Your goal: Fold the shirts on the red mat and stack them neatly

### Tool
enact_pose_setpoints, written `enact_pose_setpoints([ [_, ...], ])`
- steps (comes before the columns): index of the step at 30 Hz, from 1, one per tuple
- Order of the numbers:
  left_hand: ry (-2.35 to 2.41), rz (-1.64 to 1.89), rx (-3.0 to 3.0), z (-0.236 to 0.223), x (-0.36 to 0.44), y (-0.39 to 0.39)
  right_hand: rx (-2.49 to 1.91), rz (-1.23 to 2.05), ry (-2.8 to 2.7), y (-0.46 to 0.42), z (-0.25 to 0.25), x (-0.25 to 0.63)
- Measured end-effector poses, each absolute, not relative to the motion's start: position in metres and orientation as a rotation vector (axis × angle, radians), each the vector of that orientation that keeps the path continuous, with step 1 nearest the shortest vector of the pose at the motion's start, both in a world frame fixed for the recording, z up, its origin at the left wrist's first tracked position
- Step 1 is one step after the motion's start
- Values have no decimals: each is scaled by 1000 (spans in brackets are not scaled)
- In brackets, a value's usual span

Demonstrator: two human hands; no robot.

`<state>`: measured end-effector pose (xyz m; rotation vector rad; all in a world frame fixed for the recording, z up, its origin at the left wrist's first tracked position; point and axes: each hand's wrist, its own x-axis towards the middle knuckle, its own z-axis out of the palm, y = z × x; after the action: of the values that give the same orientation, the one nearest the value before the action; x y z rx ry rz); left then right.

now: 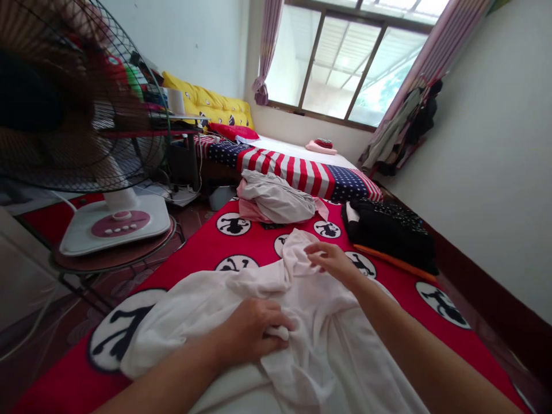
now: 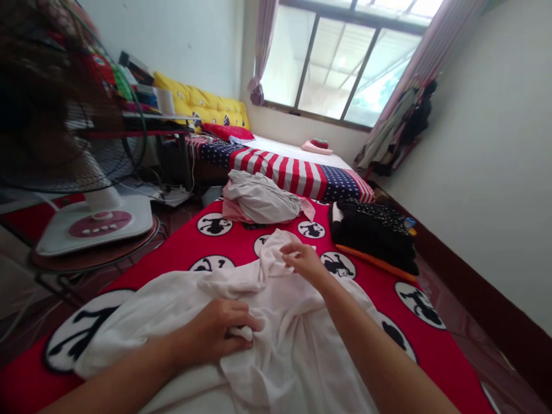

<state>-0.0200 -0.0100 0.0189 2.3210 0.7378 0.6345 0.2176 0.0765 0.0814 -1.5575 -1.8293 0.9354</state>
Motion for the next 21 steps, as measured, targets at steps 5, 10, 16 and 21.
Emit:
enact_pose_setpoints([
  [5, 737, 653, 2354, 22, -21, -11, -1557, 229, -2280, 140, 59, 181],
  [10, 725, 648, 2321, 28, -24, -14, -1746, 67, -2590, 176, 83, 174],
  [16, 699, 705, 2228, 28, -26, -13, -1839, -172, -2325, 198, 148, 210],
  [21, 695, 722, 2135, 26, -32, -8, -1755, -251, -1900, 158, 137, 216],
])
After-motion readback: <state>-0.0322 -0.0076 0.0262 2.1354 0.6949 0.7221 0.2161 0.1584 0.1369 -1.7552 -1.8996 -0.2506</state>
